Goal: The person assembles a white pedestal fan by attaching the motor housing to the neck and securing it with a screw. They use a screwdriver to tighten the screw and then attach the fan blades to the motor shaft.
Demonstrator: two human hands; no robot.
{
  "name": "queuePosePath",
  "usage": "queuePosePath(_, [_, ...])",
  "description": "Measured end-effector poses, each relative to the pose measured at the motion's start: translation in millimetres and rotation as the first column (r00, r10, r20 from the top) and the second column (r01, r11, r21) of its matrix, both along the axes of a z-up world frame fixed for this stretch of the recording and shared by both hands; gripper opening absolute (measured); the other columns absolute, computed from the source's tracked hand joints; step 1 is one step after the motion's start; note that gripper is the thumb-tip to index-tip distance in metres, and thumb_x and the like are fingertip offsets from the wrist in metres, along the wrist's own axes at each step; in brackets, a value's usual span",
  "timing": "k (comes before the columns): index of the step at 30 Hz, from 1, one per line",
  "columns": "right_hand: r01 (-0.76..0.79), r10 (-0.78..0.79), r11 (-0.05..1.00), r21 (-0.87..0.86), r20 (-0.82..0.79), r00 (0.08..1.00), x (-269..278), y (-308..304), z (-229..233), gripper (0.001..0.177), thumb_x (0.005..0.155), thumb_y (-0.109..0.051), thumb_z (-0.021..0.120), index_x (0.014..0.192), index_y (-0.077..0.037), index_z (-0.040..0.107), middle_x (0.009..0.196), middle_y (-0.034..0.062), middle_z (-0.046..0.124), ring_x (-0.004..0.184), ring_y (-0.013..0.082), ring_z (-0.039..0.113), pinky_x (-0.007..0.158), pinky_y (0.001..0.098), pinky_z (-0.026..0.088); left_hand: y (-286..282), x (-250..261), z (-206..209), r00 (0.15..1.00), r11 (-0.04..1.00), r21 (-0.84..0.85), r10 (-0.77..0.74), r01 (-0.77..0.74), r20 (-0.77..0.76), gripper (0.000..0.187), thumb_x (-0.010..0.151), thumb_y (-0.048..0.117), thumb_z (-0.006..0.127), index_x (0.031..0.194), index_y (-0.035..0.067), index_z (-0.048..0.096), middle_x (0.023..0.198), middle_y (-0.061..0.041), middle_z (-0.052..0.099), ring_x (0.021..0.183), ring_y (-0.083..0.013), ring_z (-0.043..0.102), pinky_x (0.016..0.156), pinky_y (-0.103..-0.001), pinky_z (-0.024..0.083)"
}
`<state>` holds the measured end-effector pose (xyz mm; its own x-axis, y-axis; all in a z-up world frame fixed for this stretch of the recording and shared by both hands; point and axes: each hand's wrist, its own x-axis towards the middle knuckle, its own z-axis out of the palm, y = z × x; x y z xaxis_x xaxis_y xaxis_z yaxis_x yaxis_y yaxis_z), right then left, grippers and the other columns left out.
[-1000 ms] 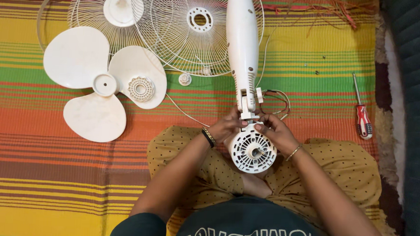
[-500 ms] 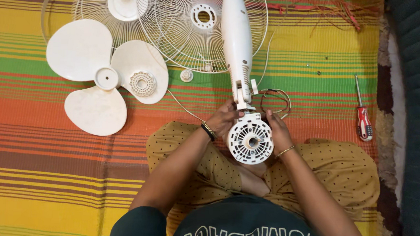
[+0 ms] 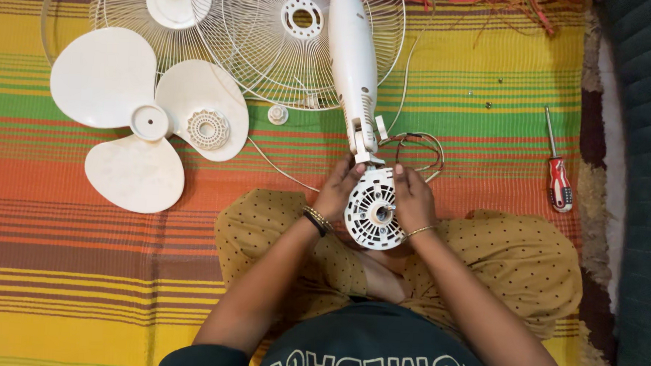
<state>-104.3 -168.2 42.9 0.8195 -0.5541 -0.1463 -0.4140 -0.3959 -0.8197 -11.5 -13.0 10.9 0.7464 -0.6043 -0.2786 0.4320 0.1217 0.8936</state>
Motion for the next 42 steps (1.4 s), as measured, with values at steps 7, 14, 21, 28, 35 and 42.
queuePosePath(7, [-0.01,-0.13,0.933,0.358,0.365,0.922,-11.8,5.3,-17.5,0.05,0.111,-0.048,0.049,0.111,0.0,0.063,0.1,0.0132,0.067,0.093,0.0302,0.063,0.085,0.0426,0.051,8.9,-4.1,22.0,0.958,0.904,0.415,-0.025,-0.101,0.287,0.053,0.104,0.04,0.052,0.14,0.001,0.058,0.113,-0.019,0.075,0.1,-0.0206,0.07,0.088,-0.033,0.055])
queuePosePath(14, [-0.345,0.305,0.692,0.634,0.177,0.936,-38.0,-29.8,-28.3,0.078,0.096,-0.042,0.062,0.158,-0.009,0.03,0.141,0.0112,0.055,0.127,0.0187,0.052,0.105,0.0364,0.045,1.2,-29.8,27.0,0.873,0.82,0.463,0.089,-0.338,0.48,0.049,0.108,0.044,0.045,0.132,0.004,0.06,0.117,-0.024,0.069,0.108,-0.036,0.069,0.094,-0.042,0.052])
queuePosePath(21, [-0.55,0.456,0.591,0.59,0.318,0.831,-46.8,-43.2,-7.0,0.117,0.078,-0.028,0.086,0.164,-0.004,0.011,0.158,0.0122,0.04,0.146,0.024,0.04,0.12,0.0386,0.034,-9.1,-35.8,46.1,0.824,0.67,0.575,0.098,-0.469,0.558,0.048,0.105,0.044,0.04,0.127,0.008,0.063,0.117,-0.024,0.069,0.109,-0.0428,0.065,0.092,-0.049,0.051])
queuePosePath(28, [-0.533,0.398,0.596,0.6,0.356,0.846,-55.7,-27.1,3.6,0.113,0.075,-0.02,0.087,0.163,-0.003,0.017,0.157,0.0112,0.042,0.144,0.0226,0.042,0.118,0.0383,0.035,-1.4,-46.8,60.3,0.793,0.63,0.599,0.046,-0.495,0.607,0.043,0.106,0.041,0.041,0.124,0.01,0.065,0.112,-0.021,0.07,0.103,-0.0443,0.066,0.086,-0.053,0.051])
queuePosePath(35, [-0.504,0.356,0.621,0.6,0.357,0.864,-55.0,-20.1,3.5,0.11,0.077,-0.018,0.085,0.164,-0.004,0.02,0.156,0.0114,0.045,0.142,0.0219,0.046,0.118,0.0389,0.036,0.8,-46.3,54.1,0.781,0.668,0.538,0.105,-0.514,0.616,0.04,0.104,0.039,0.045,0.122,0.01,0.066,0.111,-0.021,0.07,0.103,-0.0436,0.066,0.085,-0.052,0.051])
queuePosePath(42, [-0.255,0.125,0.512,0.82,0.223,0.967,-17.6,-30.5,0.2,0.059,0.091,-0.018,0.069,0.145,-0.002,0.051,0.137,0.0077,0.058,0.119,0.0181,0.06,0.097,0.0338,0.053,6.7,-58.0,54.6,0.657,0.755,0.3,0.221,-0.584,0.721,0.034,0.106,0.03,0.052,0.119,0.003,0.067,0.113,-0.02,0.067,0.106,-0.0394,0.065,0.091,-0.045,0.052])
